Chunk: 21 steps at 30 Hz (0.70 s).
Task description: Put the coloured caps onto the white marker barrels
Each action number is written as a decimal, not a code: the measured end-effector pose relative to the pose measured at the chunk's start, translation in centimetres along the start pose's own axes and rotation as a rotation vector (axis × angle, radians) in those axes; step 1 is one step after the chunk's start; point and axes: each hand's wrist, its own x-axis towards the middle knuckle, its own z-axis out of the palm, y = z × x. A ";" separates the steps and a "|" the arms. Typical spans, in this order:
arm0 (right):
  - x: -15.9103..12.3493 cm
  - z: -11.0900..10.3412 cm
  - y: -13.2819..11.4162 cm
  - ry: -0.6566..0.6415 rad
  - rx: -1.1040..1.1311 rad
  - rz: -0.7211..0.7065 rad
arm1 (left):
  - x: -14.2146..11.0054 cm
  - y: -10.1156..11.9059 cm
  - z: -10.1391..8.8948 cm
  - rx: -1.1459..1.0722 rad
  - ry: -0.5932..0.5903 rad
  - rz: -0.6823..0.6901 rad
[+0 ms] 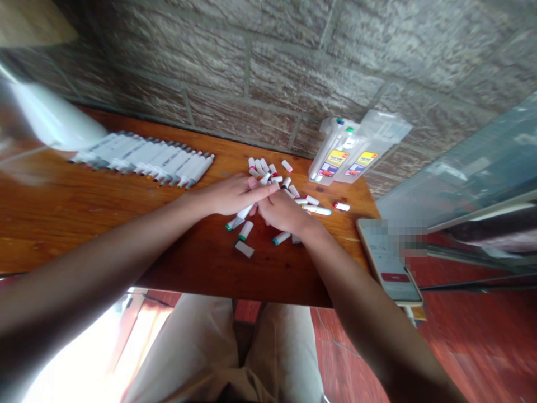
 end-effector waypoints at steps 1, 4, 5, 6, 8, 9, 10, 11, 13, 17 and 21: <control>0.0 0.0 0.0 0.000 -0.008 -0.007 | 0.0 0.0 0.0 0.000 0.010 -0.006; 0.0 0.0 0.0 0.008 -0.003 -0.025 | -0.1 0.1 0.1 0.001 0.021 -0.039; 0.0 0.0 0.0 0.008 0.003 -0.025 | -0.1 0.1 0.1 0.002 0.016 -0.044; 0.0 0.1 0.1 0.007 0.007 -0.021 | -0.1 0.1 0.1 0.002 0.009 -0.043; 0.1 0.1 0.2 0.003 0.005 -0.011 | 0.0 0.1 0.1 0.001 0.003 -0.024; 0.1 0.1 0.2 0.004 0.000 -0.011 | 0.0 0.1 0.1 0.000 0.005 -0.012; 0.2 0.1 0.2 0.005 -0.007 -0.015 | 0.0 0.1 0.1 0.000 0.008 -0.005; 0.2 0.1 0.3 0.004 -0.015 -0.021 | 0.0 0.0 0.1 0.001 0.013 -0.008; 0.2 0.1 0.3 0.005 -0.024 -0.033 | 0.1 0.0 0.2 0.004 0.024 -0.031; 0.2 0.2 0.4 0.009 -0.010 -0.027 | 0.1 0.0 0.1 0.000 0.003 -0.033; 0.1 0.2 0.4 0.021 -0.004 -0.020 | 0.1 -0.3 0.1 -0.002 0.013 0.035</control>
